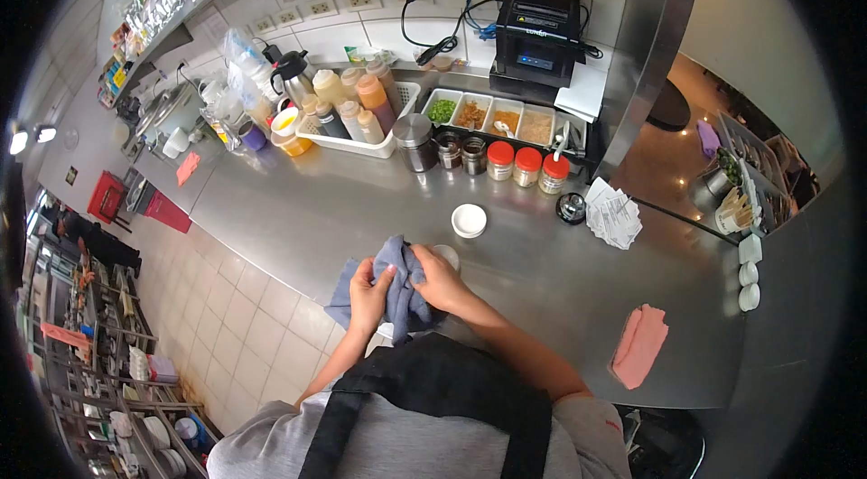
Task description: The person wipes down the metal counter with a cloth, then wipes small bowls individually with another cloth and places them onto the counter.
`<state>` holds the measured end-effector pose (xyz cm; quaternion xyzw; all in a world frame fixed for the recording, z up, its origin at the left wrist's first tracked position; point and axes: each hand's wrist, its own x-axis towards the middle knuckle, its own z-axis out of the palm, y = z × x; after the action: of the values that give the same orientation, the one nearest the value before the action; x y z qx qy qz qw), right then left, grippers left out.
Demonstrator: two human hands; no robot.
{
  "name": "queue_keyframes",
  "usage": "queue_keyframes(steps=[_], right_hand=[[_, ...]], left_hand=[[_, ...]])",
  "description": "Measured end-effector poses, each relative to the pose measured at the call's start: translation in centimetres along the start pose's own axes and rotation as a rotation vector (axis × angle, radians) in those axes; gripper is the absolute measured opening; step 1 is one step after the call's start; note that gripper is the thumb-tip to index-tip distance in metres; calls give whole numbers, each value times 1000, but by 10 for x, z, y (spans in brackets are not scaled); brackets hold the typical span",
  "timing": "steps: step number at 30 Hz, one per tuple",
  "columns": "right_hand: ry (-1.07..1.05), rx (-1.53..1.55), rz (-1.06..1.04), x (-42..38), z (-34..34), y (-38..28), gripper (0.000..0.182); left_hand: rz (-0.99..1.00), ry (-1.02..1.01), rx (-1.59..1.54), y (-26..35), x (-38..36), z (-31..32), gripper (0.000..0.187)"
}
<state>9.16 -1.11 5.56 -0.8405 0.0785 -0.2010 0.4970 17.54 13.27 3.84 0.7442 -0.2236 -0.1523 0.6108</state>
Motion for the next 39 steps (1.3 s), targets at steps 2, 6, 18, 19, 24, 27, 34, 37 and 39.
queue_keyframes(steps=[2, 6, 18, 19, 24, 27, 34, 37, 39], right_hand=[[36, -133, 9, 1, 1, -1, 30], [80, -318, 9, 1, 2, -8, 18], [84, -127, -39, -2, 11, -3, 22], [131, -48, -88, -3, 14, 1, 24], [-405, -337, 268, -7, -25, -26, 48], [-468, -389, 185, -19, -41, -20, 58], [125, -15, 56, -13, -9, -13, 18], [90, -70, 195, -15, -17, -9, 15], [236, -113, 153, -13, -24, 5, 13]], left_hand=[[-14, -15, 48, 4, -5, 1, 17], [74, 26, 145, 1, -12, 8, 27], [272, 104, 425, 29, -3, 3, 16], [286, 103, 459, 29, 0, 2, 16], [268, 187, 610, 17, 12, -12, 10], [274, 194, 658, 17, 16, -26, 11], [283, 8, 474, 23, -1, 0, 17], [200, -13, 473, 29, -7, 4, 21], [132, -9, 519, 21, -5, 0, 23]])
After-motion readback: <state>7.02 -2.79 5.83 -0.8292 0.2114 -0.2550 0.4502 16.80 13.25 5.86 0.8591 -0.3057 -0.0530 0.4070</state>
